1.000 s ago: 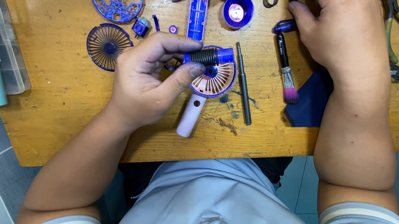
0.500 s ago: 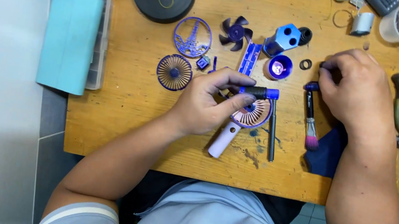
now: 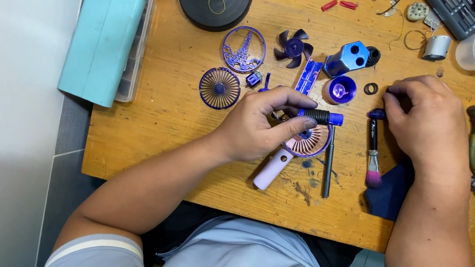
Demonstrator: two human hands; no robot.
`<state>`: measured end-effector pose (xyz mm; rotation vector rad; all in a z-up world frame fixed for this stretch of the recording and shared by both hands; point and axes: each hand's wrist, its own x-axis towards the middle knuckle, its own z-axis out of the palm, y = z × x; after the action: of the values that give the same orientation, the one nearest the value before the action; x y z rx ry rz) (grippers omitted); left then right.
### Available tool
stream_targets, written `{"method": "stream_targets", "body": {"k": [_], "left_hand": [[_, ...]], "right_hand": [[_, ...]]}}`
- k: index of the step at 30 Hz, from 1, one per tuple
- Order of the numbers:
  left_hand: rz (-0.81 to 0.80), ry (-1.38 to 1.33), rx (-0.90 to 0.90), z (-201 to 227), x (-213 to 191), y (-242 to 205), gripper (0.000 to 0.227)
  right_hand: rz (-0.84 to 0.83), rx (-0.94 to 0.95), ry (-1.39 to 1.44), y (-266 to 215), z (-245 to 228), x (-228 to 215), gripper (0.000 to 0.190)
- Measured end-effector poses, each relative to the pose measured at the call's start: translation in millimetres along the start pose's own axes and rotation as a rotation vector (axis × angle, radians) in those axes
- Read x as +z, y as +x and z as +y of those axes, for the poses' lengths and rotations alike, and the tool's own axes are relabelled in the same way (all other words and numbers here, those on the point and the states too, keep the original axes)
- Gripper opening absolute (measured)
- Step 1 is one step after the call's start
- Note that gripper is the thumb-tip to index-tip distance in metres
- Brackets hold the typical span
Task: Assembling small 3D-printed blue plastic components and rubber washers on a workbench.
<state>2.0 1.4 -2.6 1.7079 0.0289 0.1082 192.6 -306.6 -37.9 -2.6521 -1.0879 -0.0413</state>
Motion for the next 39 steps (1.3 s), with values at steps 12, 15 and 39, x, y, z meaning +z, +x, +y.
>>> {"method": "stream_targets", "body": {"k": [12,15,39], "left_hand": [[-0.016,0.003,0.010,2,-1,0,0.026],[-0.004,0.009,0.012,1,-1,0,0.025],[-0.047,-0.135,0.148,2,11,-3,0.035]], "right_hand": [[-0.026,0.023,-0.028,2,-5,-1,0.015],[-0.008,0.017,-0.028,0,-2,0,0.012],[0.288,-0.397,0.854,-10,-124,-23,0.019]]}}
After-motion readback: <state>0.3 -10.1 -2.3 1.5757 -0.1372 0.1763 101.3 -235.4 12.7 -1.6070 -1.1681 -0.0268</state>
